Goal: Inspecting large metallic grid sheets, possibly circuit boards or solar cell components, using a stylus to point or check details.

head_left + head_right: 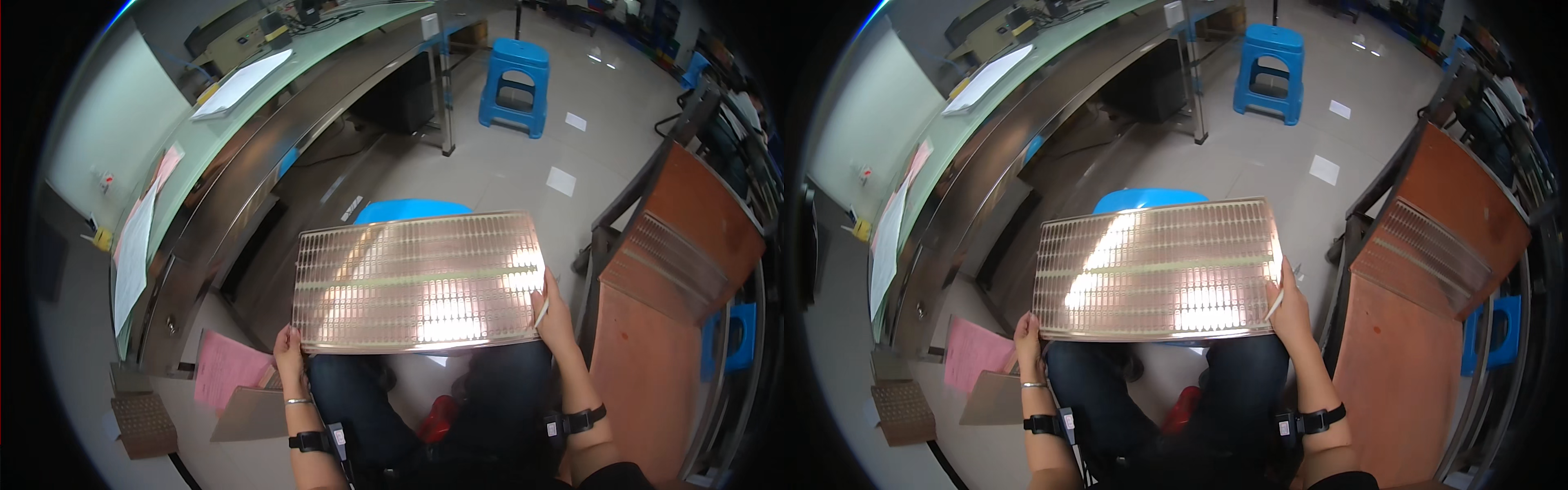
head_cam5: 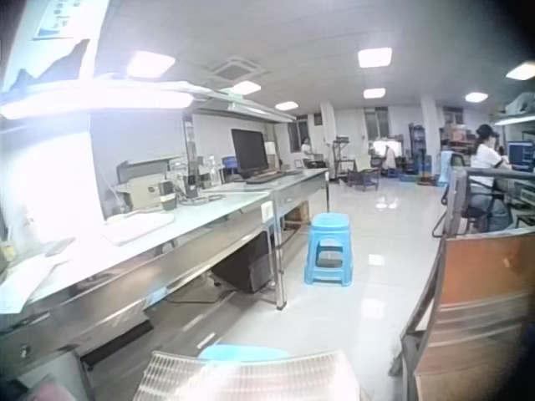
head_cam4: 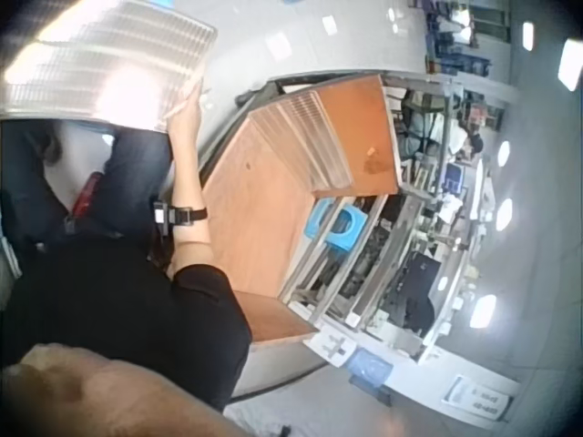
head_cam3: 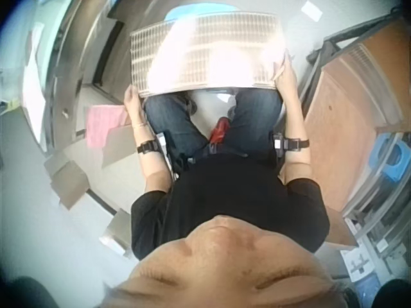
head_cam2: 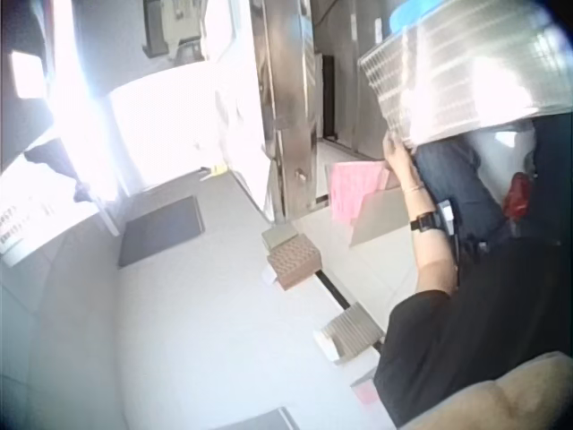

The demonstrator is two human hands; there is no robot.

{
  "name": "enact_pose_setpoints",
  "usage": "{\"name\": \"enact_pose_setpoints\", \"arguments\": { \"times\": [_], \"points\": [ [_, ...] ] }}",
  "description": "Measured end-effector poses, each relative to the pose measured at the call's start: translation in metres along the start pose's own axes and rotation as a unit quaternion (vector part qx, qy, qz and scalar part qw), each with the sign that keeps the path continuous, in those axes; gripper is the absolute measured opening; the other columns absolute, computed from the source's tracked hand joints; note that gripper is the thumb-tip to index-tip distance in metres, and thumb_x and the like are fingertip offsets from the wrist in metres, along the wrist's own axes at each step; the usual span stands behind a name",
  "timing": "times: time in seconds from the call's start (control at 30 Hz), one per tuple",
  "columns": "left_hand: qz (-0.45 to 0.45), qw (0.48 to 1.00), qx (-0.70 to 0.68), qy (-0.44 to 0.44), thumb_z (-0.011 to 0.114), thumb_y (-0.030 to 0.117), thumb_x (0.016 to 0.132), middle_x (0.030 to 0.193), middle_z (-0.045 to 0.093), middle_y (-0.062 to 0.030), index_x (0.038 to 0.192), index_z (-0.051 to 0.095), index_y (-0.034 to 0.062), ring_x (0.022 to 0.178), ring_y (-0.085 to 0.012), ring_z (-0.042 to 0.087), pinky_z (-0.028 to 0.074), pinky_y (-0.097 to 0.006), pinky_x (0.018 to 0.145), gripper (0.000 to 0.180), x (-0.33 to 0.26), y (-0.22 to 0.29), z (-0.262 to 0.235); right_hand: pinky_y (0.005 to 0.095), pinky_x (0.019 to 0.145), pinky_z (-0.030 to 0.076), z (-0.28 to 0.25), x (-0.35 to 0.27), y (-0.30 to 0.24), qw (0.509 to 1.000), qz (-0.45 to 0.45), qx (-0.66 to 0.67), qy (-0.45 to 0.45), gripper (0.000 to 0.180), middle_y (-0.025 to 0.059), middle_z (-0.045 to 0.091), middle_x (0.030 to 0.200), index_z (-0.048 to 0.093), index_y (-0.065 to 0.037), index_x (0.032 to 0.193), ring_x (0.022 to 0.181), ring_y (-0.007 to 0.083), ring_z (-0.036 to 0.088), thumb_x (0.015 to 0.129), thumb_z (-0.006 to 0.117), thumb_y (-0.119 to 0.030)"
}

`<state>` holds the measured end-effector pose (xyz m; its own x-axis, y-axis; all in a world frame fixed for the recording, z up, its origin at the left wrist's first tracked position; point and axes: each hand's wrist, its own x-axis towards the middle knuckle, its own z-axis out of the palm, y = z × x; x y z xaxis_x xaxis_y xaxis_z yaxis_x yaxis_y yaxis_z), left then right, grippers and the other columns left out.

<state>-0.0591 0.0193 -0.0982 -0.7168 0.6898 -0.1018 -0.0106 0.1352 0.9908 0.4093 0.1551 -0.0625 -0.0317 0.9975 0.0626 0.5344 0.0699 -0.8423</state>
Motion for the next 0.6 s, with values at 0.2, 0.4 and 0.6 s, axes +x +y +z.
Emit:
{"name": "enact_pose_setpoints", "arguments": {
  "times": [0.2, 0.4, 0.6],
  "points": [
    [0.017, 0.996, -0.054, 0.066, 0.051, 0.012, 0.091, 0.082, 0.060, -0.0019, 0.110, 0.057, -0.0009, 0.067, -0.0063, 0.052, 0.042, -0.019, 0.058, 0.024, -0.022, 0.060, 0.033, 0.0302, 0.069, 0.047, -0.005, 0.002, 0.028, 0.998, -0.066, -0.004, 0.025, 0.049, 0.0162, 0.060, 0.097, 0.033, -0.003, 0.135, 0.079, 0.0167, 0.060, 0.090, 0.049, -0.016],
    [0.019, 0.947, -0.313, -0.074, 0.047, 0.007, 0.091, 0.123, 0.048, -0.0153, 0.131, 0.033, 0.0021, 0.109, -0.0237, 0.053, 0.049, -0.039, 0.090, 0.042, -0.073, 0.109, 0.049, 0.0224, 0.085, 0.042, -0.031, 0.002, 0.019, 0.931, 0.140, 0.327, -0.084, 0.044, 0.0065, 0.055, 0.118, 0.042, -0.002, 0.131, 0.104, 0.0117, 0.052, 0.091, 0.052, -0.019],
    [0.013, 0.919, -0.376, -0.117, 0.048, 0.006, 0.090, 0.124, 0.048, -0.0145, 0.130, 0.034, 0.0040, 0.112, -0.0245, 0.051, 0.047, -0.040, 0.093, 0.043, -0.080, 0.121, 0.063, 0.0242, 0.084, 0.045, -0.073, -0.013, 0.038, 0.855, 0.137, 0.499, -0.035, 0.034, 0.0079, 0.059, 0.110, 0.048, 0.001, 0.122, 0.100, 0.0134, 0.057, 0.091, 0.049, -0.014]
  ]
}}
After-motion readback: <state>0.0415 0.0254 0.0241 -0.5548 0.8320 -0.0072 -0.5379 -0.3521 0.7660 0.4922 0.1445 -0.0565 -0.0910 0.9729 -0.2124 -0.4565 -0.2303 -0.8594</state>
